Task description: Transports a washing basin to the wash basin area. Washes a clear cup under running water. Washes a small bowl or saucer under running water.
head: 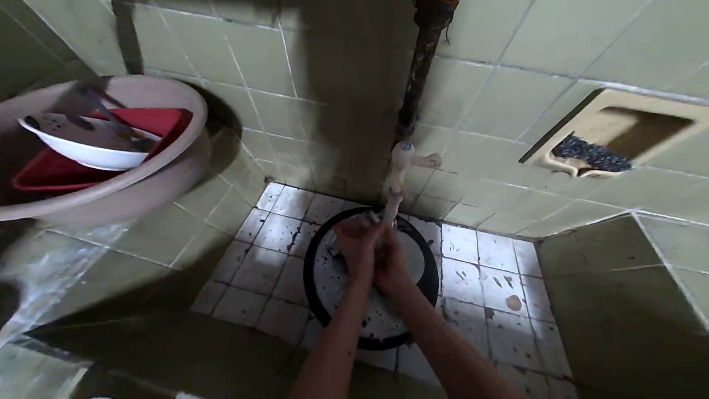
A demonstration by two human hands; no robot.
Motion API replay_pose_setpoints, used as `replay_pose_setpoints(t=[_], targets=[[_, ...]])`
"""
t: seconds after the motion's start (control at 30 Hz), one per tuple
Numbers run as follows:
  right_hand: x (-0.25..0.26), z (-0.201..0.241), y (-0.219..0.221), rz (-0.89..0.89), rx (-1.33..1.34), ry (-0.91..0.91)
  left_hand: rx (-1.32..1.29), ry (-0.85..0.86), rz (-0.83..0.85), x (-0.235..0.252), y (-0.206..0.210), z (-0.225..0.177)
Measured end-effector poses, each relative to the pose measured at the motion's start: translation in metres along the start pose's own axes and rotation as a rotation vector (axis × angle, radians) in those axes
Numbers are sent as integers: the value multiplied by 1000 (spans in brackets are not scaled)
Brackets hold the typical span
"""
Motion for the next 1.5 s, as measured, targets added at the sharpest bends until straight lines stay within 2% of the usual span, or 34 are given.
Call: replay_pose_setpoints(t=[0.1,0.13,0.2,0.23,0.27,0.33,0.37,0.4,0.47,0.53,0.67,0.73,0.83,0.93,1.0,1.07,1.1,1.2,1.27,1.33,1.4,1.43,1.5], targets=[[0,17,-9,-23,4,14,136,112,126,-9,18,-6],[3,27,-15,-42,-78,36,207,189,158,-12,24,-10],[11,41,-24,-100,-314,190,349,347,192,-15,28,-22],[13,48,-26,-134,-439,252,408,331,204,-14,25,-23],[13,56,-29,-180,-576,239,453,254,222,-14,22,-19],[9,76,-30,-195,-835,40,579,57,241,-14,19,-12],[7,85,-28,-182,-953,-102,631,11,225,-14,20,-10],[5,89,-26,-169,-1022,-193,675,10,207,-14,22,-11],[-1,83,-26,-149,-1029,-235,677,74,185,-16,22,-14],[-8,84,-21,-154,-1060,-373,547,36,274,-16,26,-11],[-30,95,-4,-17,-1279,-915,184,-168,430,-18,22,0],[-29,109,-4,18,-1293,-1010,38,-189,537,-18,31,-1],[-24,121,-9,17,-1264,-916,-104,-283,638,-22,40,7],[-41,114,11,191,-1385,-1191,-257,-502,428,-18,35,20],[-47,102,15,293,-1472,-1242,-248,-519,407,-22,29,20],[-38,100,13,383,-1409,-1152,-145,-434,375,-17,28,9],[-33,98,10,429,-1282,-1028,-66,-362,357,-14,25,4],[-23,77,-14,507,-816,-353,235,-162,446,-17,20,-15],[-10,66,-22,443,-563,-48,422,7,585,-22,32,-31],[-3,61,-32,290,-509,179,533,141,729,-28,48,-33],[4,59,-38,212,-535,263,560,196,745,-25,52,-28],[9,58,-37,170,-520,247,551,203,664,-21,47,-29],[15,60,-31,68,-454,164,482,221,370,-11,30,-33]])
Point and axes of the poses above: each hand's wrist, its own x-axis towards the middle knuckle, its own y-axis out of the palm, z = x × y, the point moved 8 cm from there along x, towards the middle knuckle
